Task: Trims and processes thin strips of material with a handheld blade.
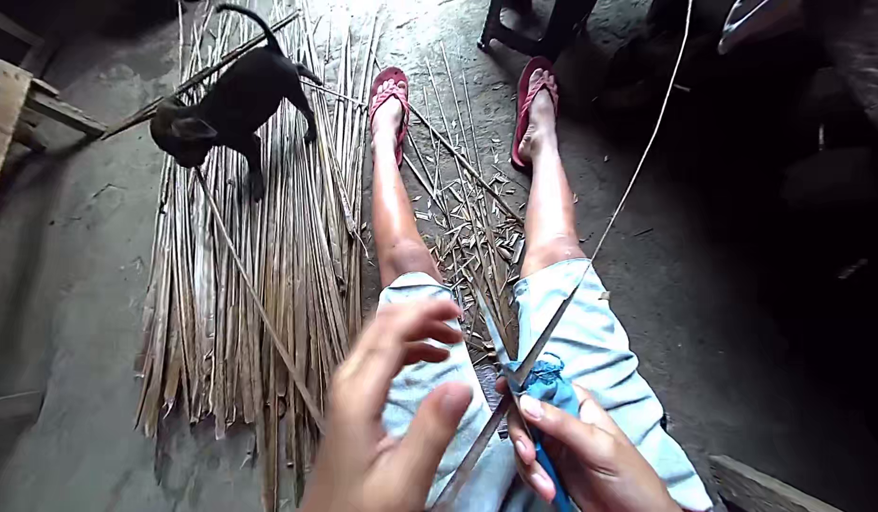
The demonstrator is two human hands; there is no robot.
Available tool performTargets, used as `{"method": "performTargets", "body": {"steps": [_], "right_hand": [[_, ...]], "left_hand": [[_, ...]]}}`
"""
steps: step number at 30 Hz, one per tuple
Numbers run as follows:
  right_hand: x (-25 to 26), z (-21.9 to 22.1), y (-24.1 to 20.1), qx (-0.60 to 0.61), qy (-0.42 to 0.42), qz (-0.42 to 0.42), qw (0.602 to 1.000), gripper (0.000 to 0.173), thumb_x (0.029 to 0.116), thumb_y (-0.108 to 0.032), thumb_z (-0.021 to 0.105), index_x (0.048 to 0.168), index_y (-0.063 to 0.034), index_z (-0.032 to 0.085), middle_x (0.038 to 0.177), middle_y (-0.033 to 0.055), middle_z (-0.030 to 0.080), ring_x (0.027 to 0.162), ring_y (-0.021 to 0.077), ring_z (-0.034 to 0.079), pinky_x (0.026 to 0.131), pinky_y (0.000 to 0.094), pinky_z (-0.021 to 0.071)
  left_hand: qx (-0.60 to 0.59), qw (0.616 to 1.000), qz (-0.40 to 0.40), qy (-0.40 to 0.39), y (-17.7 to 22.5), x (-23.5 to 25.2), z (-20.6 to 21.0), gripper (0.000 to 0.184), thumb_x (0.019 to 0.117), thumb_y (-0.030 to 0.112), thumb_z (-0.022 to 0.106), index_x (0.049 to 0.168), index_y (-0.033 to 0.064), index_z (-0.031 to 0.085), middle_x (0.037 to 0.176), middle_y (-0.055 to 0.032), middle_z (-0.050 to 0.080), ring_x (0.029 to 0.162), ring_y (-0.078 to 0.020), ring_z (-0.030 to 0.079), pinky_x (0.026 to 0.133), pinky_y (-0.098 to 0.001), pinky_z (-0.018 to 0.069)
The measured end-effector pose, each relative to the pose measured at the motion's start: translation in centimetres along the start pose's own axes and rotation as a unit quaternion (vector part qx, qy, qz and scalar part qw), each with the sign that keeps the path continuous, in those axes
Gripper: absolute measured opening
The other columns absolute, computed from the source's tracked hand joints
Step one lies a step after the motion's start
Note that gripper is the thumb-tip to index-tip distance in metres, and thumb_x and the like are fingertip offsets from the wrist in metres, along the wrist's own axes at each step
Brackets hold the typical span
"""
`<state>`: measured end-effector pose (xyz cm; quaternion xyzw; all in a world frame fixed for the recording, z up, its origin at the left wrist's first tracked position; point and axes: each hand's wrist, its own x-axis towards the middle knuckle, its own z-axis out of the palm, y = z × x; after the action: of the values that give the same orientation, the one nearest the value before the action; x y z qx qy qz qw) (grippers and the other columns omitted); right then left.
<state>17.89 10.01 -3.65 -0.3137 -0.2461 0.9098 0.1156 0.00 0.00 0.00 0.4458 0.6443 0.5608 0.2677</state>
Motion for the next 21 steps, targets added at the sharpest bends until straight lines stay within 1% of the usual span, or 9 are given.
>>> {"method": "performTargets", "body": {"steps": [4, 7, 9, 11, 13, 14, 16, 18, 21], "right_hand": [[-0.1, -0.2, 0.5, -0.003, 0.011, 0.006, 1.0, 0.017, 0.1018, -0.003, 0.044, 0.104, -0.0019, 0.061, 0.066, -0.0002, 0.068, 0.05, 0.0034, 0.062, 0.049, 0.0167, 0.0531], [-0.3, -0.2, 0.6, 0.004, 0.011, -0.006, 1.0, 0.018, 0.1011, -0.001, 0.046, 0.105, -0.0005, 0.063, 0.067, 0.0008, 0.069, 0.051, 0.0039, 0.063, 0.049, 0.0174, 0.0535], [-0.4, 0.0, 0.7, -0.002, 0.014, -0.01, 1.0, 0.019, 0.1008, 0.0, 0.045, 0.103, -0.0006, 0.063, 0.067, -0.0003, 0.069, 0.051, 0.0029, 0.063, 0.049, 0.0165, 0.0532], [-0.2, 0.0, 0.6, -0.009, 0.012, -0.009, 1.0, 0.018, 0.1008, 0.0, 0.045, 0.1, -0.0023, 0.063, 0.068, -0.0006, 0.068, 0.052, 0.0027, 0.063, 0.05, 0.0164, 0.0537], [0.0, 0.1, 0.3, -0.024, 0.022, -0.016, 0.999, 0.019, 0.101, -0.001, 0.046, 0.095, -0.0041, 0.063, 0.067, -0.0002, 0.069, 0.051, 0.0025, 0.063, 0.05, 0.0163, 0.0537], [0.0, 0.1, 0.1, -0.036, 0.031, -0.026, 0.999, 0.019, 0.1012, -0.001, 0.046, 0.095, -0.0041, 0.063, 0.067, -0.0004, 0.069, 0.051, 0.0022, 0.062, 0.05, 0.0159, 0.0535], [0.1, 0.1, -0.4, -0.055, 0.062, -0.05, 0.995, 0.017, 0.1025, 0.0, 0.044, 0.101, -0.0015, 0.06, 0.066, -0.0011, 0.068, 0.049, 0.0016, 0.061, 0.049, 0.0148, 0.0528], [0.3, -0.1, -0.9, -0.069, 0.086, -0.063, 0.992, 0.016, 0.102, 0.0, 0.045, 0.106, 0.0006, 0.06, 0.066, -0.0014, 0.067, 0.048, 0.0014, 0.06, 0.047, 0.0147, 0.0521], [0.2, -0.2, -1.4, -0.094, 0.057, -0.051, 0.993, 0.014, 0.0987, 0.001, 0.049, 0.1, -0.0033, 0.063, 0.067, -0.0029, 0.068, 0.048, 0.0009, 0.06, 0.047, 0.0143, 0.0521]], "left_hand": [[-0.003, 0.997, -0.032, 0.067, -2.1, 1.5, 2.9, 0.03, 0.1059, 0.017, 0.049, 0.114, -0.0067, 0.064, 0.101, -0.0032, 0.068, 0.09, -0.0014, 0.066, 0.081, -0.02, 0.0565], [-0.08, 0.975, -0.119, 0.172, -2.5, 1.1, 3.2, 0.013, 0.1077, 0.014, 0.04, 0.118, 0.0069, 0.039, 0.098, 0.0072, 0.058, 0.078, 0.0001, 0.065, 0.067, -0.0195, 0.0593], [-0.06, 0.985, -0.144, 0.068, -3.1, -0.7, 3.0, 0.031, 0.103, 0.012, 0.045, 0.129, -0.0058, 0.042, 0.111, -0.0029, 0.061, 0.085, -0.0052, 0.068, 0.068, -0.0231, 0.0599], [-0.025, 0.982, -0.141, -0.123, -3.1, -2.3, 2.9, 0.044, 0.0978, 0.01, 0.054, 0.136, -0.0113, 0.05, 0.118, -0.0135, 0.066, 0.089, -0.0104, 0.069, 0.071, -0.0271, 0.0584], [-0.024, 0.961, -0.143, -0.237, -2.7, -3.2, 3.0, 0.056, 0.0969, 0.006, 0.056, 0.146, -0.0142, 0.038, 0.116, -0.0187, 0.067, 0.084, -0.0153, 0.07, 0.071, -0.032, 0.0605], [-0.026, 0.961, -0.143, -0.237, -2.7, -3.7, 3.3, 0.056, 0.0979, 0.002, 0.053, 0.148, -0.0154, 0.035, 0.109, -0.0171, 0.068, 0.076, -0.0135, 0.069, 0.066, -0.0302, 0.0605], [-0.003, 0.975, -0.136, -0.178, -2.5, -4.6, 3.9, 0.044, 0.1014, -0.002, 0.046, 0.143, -0.0153, 0.045, 0.092, -0.0121, 0.072, 0.058, -0.0076, 0.061, 0.054, -0.024, 0.0534], [0.061, 0.981, -0.112, -0.143, -2.2, -5.4, 4.2, 0.038, 0.0992, -0.005, 0.045, 0.134, -0.0147, 0.056, 0.085, -0.0119, 0.072, 0.054, -0.0094, 0.057, 0.053, -0.0243, 0.0501], [0.172, 0.974, -0.097, -0.109, -1.5, -6.3, 4.4, 0.03, 0.0928, -0.004, 0.051, 0.118, -0.0117, 0.065, 0.077, -0.0112, 0.071, 0.055, -0.0146, 0.062, 0.054, -0.0277, 0.0529]]}}
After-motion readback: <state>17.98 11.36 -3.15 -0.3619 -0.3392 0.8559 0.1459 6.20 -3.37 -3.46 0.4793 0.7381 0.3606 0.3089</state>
